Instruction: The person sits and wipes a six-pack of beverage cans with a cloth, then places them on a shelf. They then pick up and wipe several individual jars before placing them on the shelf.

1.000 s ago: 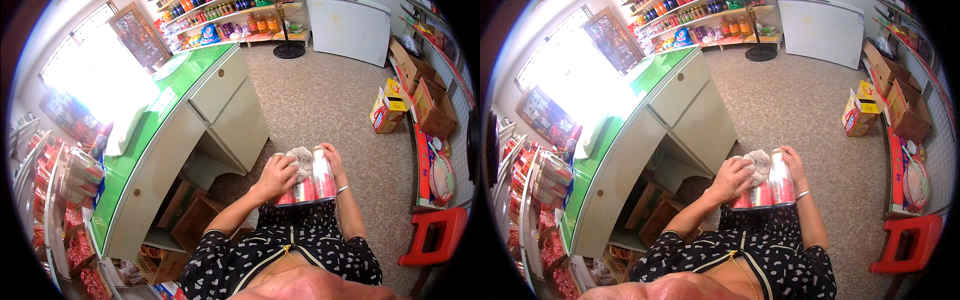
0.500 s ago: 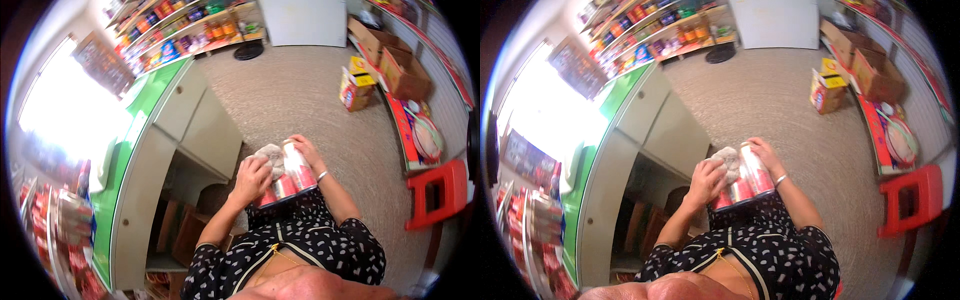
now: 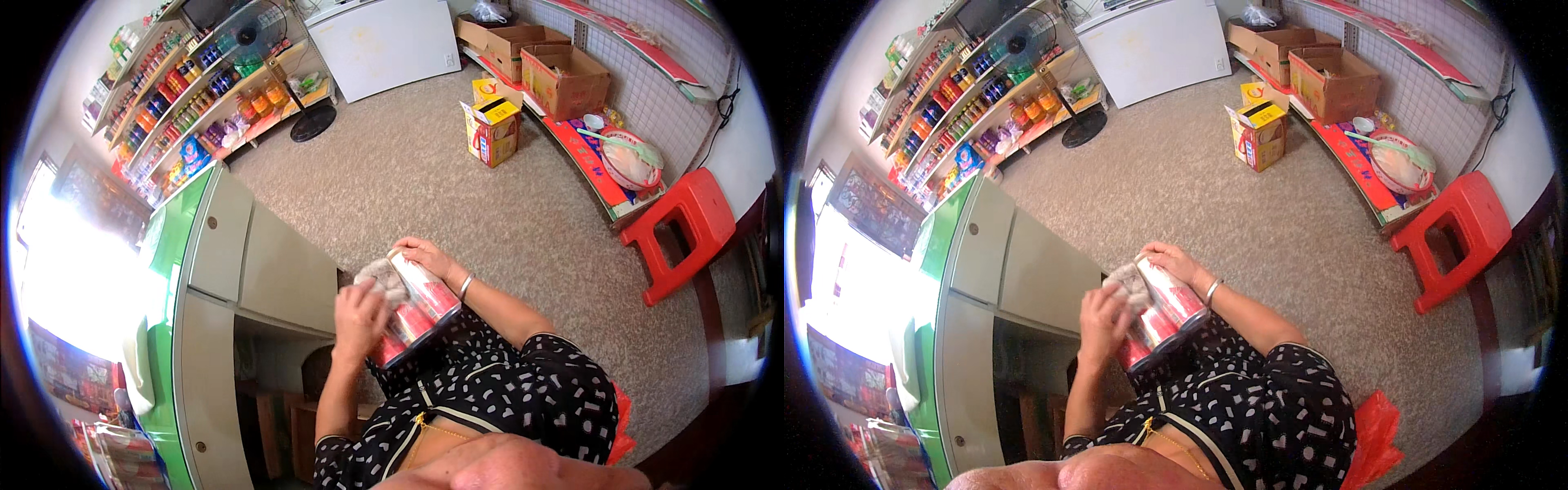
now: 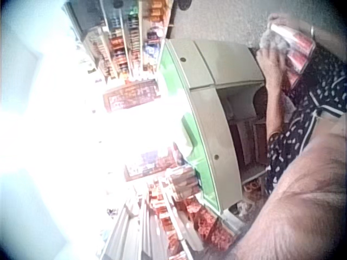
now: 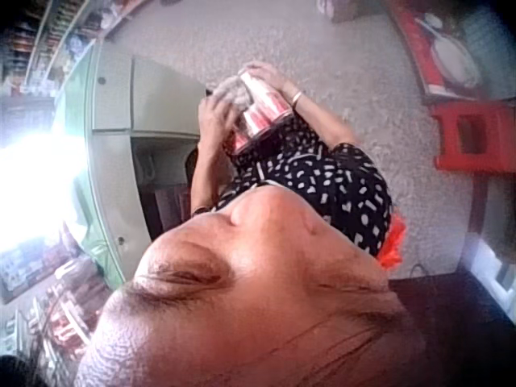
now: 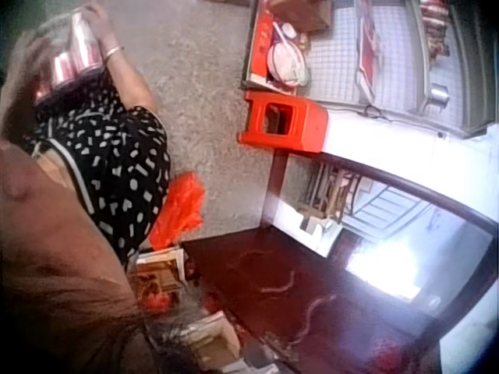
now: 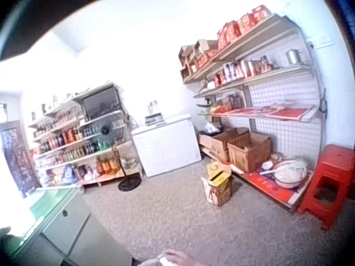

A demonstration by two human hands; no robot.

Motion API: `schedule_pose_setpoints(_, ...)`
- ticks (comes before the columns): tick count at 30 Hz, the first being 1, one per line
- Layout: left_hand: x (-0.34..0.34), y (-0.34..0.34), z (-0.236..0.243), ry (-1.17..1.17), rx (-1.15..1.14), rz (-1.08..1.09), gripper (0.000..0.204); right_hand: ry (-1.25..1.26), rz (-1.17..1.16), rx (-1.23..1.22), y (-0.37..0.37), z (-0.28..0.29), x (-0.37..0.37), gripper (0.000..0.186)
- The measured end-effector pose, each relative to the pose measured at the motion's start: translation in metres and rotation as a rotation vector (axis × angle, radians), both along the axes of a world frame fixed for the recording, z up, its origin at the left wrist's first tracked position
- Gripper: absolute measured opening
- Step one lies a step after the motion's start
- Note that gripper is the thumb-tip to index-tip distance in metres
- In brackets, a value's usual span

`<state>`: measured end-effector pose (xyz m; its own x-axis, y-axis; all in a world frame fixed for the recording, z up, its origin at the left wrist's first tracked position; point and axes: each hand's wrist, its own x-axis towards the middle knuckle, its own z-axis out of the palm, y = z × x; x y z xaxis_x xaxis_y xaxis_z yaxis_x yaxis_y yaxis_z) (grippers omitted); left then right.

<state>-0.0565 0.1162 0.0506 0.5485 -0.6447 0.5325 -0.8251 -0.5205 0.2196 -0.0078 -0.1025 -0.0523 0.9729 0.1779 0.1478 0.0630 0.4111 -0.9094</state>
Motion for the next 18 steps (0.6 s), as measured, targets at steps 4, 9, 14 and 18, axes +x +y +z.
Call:
schedule_pose_setpoints(4, -0.047, -0.027, -0.001, 0.106, 0.057, -0.297, 0.026, -0.022, 0.003, -0.003, 0.004, -0.006, 0.004, 0.027)
schedule_pose_setpoints(9, -0.012, 0.006, -0.007, 0.053, -0.006, -0.031, 0.021, 0.017, -0.013, 0.035, 0.005, -0.013, 0.006, 0.027)
schedule_pose_setpoints(14, -0.008, 0.005, -0.008, 0.005, -0.054, 0.039, 0.020, 0.060, -0.015, 0.069, 0.002, -0.013, 0.008, 0.025)
schedule_pose_setpoints(18, -0.039, -0.012, -0.013, 0.033, 0.030, -0.195, 0.030, -0.044, -0.049, 0.004, 0.004, -0.025, 0.010, 0.026)
